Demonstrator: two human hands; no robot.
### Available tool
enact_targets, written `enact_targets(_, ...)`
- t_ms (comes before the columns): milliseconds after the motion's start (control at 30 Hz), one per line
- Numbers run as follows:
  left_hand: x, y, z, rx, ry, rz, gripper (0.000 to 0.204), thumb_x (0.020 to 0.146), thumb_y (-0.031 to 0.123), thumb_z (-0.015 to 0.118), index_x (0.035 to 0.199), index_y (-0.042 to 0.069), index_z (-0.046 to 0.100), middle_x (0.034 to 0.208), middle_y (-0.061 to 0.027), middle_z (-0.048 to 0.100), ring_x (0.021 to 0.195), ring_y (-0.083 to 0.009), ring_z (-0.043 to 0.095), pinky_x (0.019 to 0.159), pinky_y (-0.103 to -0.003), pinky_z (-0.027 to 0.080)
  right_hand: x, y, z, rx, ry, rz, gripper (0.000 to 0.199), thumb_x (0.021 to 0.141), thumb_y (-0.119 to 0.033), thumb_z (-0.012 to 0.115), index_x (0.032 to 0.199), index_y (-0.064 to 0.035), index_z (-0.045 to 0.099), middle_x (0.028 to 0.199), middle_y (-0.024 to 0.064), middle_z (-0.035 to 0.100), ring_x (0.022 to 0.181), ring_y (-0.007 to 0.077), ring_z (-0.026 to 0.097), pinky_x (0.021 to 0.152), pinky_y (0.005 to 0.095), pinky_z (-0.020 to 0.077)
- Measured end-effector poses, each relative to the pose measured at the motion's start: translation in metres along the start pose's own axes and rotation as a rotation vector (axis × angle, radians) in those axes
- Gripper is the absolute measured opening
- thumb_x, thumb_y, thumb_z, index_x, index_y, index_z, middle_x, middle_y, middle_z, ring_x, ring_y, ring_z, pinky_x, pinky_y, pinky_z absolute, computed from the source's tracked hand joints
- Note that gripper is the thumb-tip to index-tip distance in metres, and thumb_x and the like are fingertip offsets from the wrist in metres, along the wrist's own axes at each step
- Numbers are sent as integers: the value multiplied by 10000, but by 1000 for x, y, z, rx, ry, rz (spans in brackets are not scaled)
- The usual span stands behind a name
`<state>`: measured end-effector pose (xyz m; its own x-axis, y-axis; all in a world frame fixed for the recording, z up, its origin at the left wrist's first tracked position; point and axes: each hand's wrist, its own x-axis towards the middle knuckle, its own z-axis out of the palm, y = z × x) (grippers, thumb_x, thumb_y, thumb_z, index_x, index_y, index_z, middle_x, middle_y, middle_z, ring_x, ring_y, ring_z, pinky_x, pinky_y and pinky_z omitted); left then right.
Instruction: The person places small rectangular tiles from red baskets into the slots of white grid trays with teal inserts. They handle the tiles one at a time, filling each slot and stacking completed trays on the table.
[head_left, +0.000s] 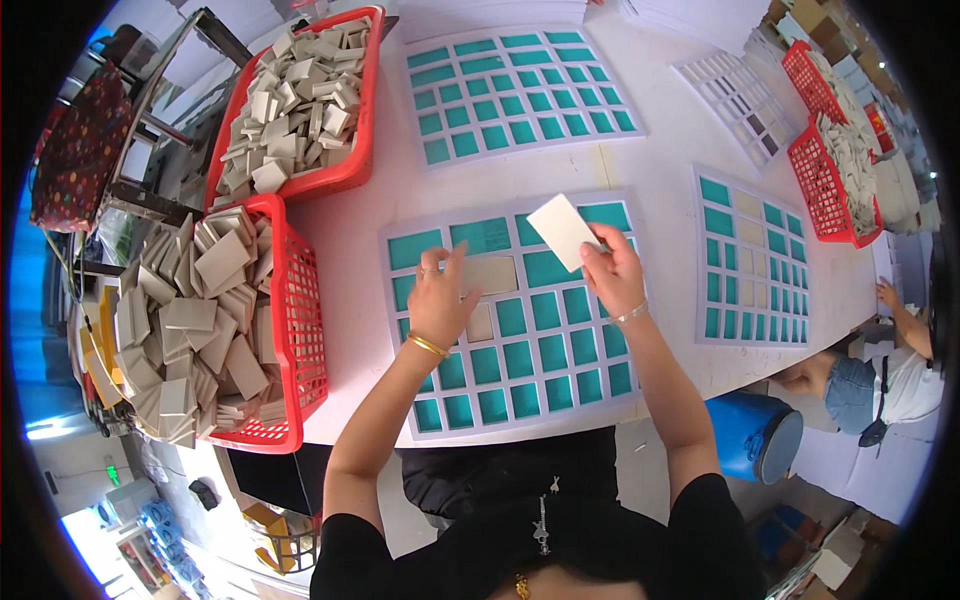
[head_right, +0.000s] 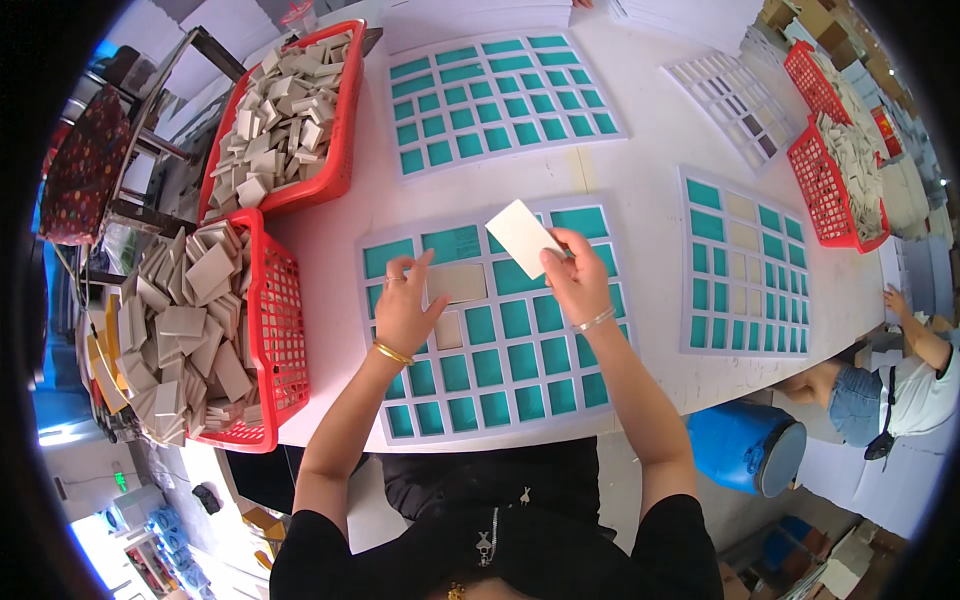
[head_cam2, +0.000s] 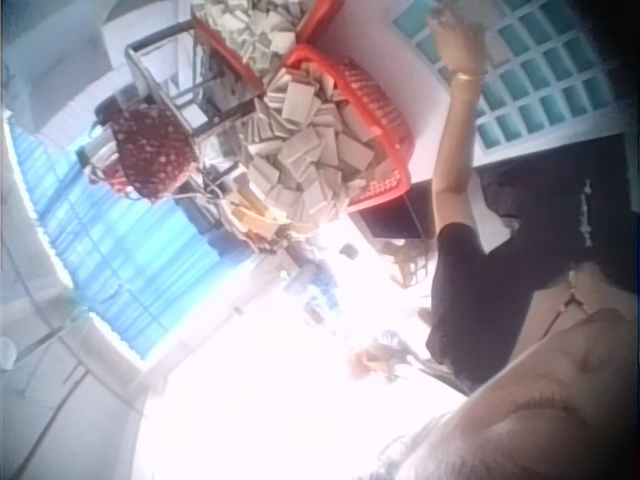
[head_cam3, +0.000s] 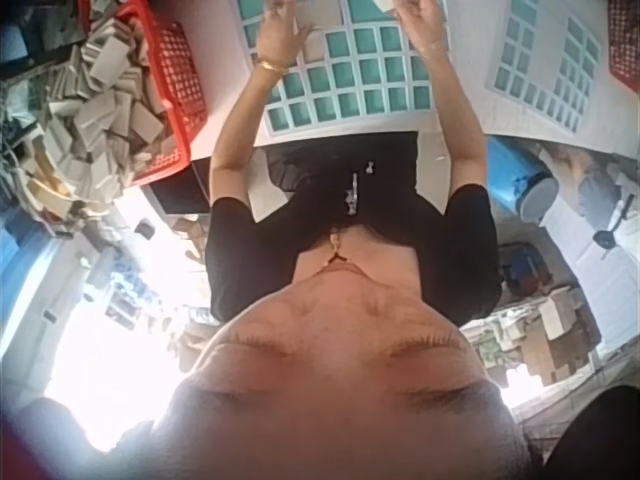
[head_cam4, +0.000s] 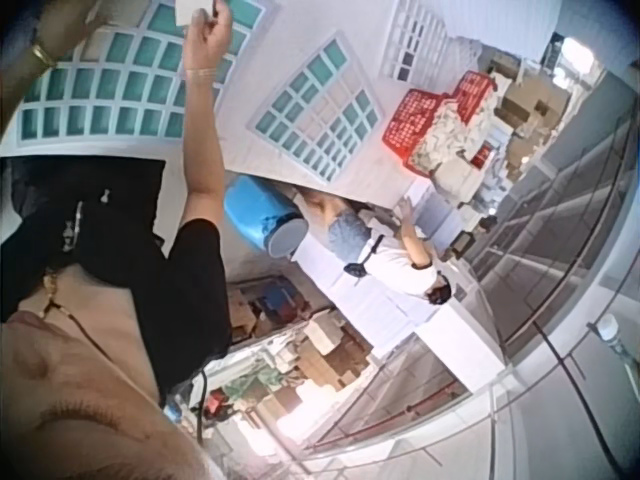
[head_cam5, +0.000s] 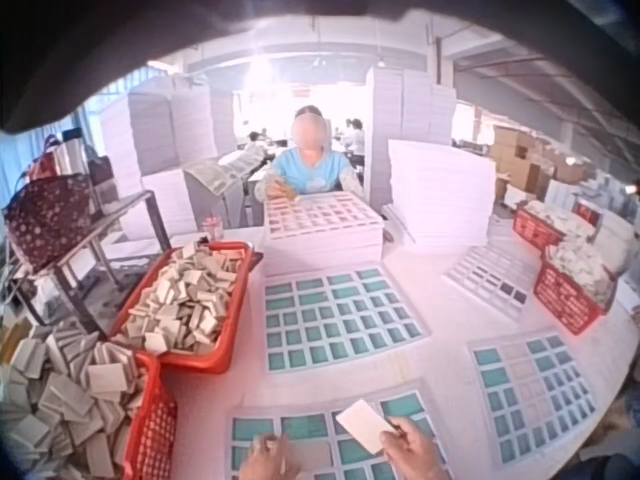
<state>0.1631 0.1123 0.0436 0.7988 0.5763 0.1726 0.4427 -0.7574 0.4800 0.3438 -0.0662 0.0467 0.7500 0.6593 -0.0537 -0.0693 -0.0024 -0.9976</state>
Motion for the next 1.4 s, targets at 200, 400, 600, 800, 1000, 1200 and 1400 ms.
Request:
enact_targets(200, -31, -9, 10, 107, -40, 216, 410, 729, 100, 704, 1121, 125, 583, 1158, -101, 563, 1039, -314, 540, 873, -418, 424, 55, 16, 33, -365, -166, -274, 227, 828, -60, 662, 1040, -28, 586, 830, 53, 637, 689, 97, 573, 623, 252, 478)
enact_targets(400, -42, -17, 16, -19, -5, 259, 370, 701, 60, 698, 1056, 117, 611, 1150, -89, 594, 1066, -301, 550, 909, -434, 431, 90, 22, 68, -547, -358, -13, 149, 828, -59, 646, 977, -53, 637, 754, 25, 605, 678, 118, 553, 645, 270, 470)
enact_targets(600, -43, -21, 14, 47, -46, 326, 334, 714, 80, 688, 1037, 119, 612, 1108, -56, 619, 1119, -260, 549, 1014, -470, 364, 93, 46, 77, -816, -298, -280, 182, 754, -47, 671, 932, -72, 639, 970, 94, 575, 783, 270, 618, 713, 375, 510)
enact_targets(800, -30, -16, 4, 131, -156, 326, 213, 752, 105, 658, 963, 128, 633, 1046, -36, 642, 1113, -241, 558, 1064, -497, 308, 77, 44, 95, -1234, -420, -535, 143, 742, -73, 655, 879, -114, 653, 1004, 69, 576, 926, 253, 575, 750, 396, 486)
enact_targets(1000, 47, -16, -34, 177, 84, 274, 80, 831, 132, 590, 889, 119, 645, 790, -85, 636, 702, -281, 614, 685, -414, 500, 61, 25, 109, -1604, -495, -403, 214, 758, -104, 620, 967, -122, 662, 1070, 33, 589, 1089, 214, 509, 884, 410, 395)
enact_targets(1200, 169, -87, -96, 117, 687, -43, 155, 790, 66, 604, 936, 120, 606, 891, -98, 580, 761, -313, 605, 631, -417, 486, 53, 25, 111, -1590, -505, -401, 275, 782, -97, 595, 1054, -113, 631, 1155, 47, 561, 1137, 209, 501, 892, 385, 399)
enact_targets(1400, 185, -95, -115, 651, 148, -95, 192, 802, 262, 633, 974, 175, 624, 1129, -86, 551, 1078, -283, 527, 854, -436, 447, 53, 30, 105, -1507, -463, -393, 239, 768, -97, 601, 1002, -109, 647, 1123, 52, 567, 1104, 204, 516, 869, 379, 403)
